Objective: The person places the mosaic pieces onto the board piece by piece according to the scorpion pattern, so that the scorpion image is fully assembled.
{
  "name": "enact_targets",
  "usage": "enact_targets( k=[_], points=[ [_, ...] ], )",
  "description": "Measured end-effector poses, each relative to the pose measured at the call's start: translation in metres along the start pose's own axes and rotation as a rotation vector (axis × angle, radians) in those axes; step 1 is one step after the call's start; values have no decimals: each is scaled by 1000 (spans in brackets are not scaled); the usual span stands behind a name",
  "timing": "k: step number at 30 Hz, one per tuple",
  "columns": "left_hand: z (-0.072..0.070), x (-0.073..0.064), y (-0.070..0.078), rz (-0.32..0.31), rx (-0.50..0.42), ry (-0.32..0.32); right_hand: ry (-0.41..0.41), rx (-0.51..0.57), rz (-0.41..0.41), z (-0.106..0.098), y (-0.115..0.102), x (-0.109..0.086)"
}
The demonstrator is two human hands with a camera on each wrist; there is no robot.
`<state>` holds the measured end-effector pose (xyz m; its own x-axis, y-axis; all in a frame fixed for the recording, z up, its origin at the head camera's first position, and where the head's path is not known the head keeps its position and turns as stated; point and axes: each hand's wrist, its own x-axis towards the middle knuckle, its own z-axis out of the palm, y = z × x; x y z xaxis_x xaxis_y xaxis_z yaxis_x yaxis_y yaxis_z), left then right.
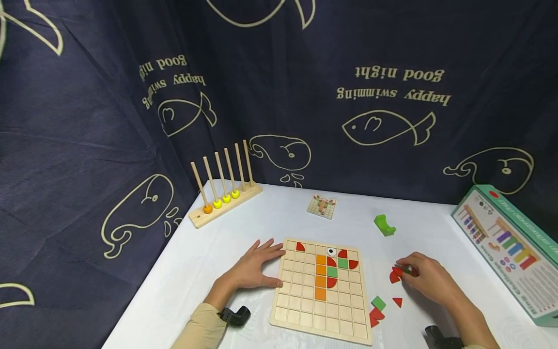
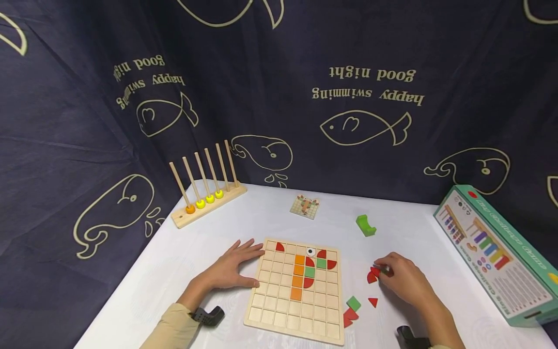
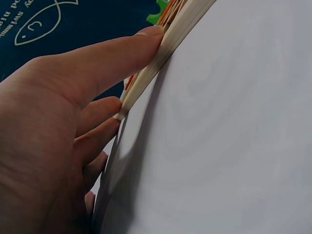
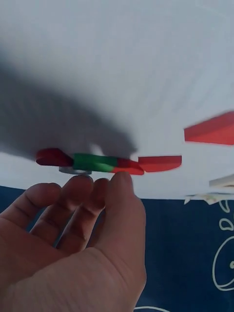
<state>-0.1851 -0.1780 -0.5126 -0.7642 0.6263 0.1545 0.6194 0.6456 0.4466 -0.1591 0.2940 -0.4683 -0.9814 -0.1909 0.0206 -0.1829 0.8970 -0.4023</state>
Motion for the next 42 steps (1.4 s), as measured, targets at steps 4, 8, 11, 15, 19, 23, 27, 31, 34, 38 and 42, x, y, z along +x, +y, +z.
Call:
enact_targets(
  k=[4,8,11,15,19,23,27,31,34,38,42],
  points=[
    [0,0,0,1,-3,1,-43,6,17,1,3,1],
    [-1,0,1,10,-10,6,-57,-1,36,3,4,3],
    [-1,0,1,14,-7,8,-49,-5,39,4,3,3],
    [-1,0,1,14,-6,7,-29,-9,34,5,3,3],
    [0,0,1,15,-7,5,-12,-7,28,5,2,3],
    [0,0,1,7,4,3,9,11,13,5,-5,4],
    [0,0,0,-1,8,4,13,36,-4,7,-14,7],
    [1,0,-1,-4,15,12,11,54,-26,10,-25,11],
    [2,0,-1,-2,18,17,13,56,-44,12,-33,15],
    [2,0,-2,2,16,19,19,51,-89,15,-44,20],
    [1,0,-1,4,19,15,44,39,-155,17,-57,24]
  ],
)
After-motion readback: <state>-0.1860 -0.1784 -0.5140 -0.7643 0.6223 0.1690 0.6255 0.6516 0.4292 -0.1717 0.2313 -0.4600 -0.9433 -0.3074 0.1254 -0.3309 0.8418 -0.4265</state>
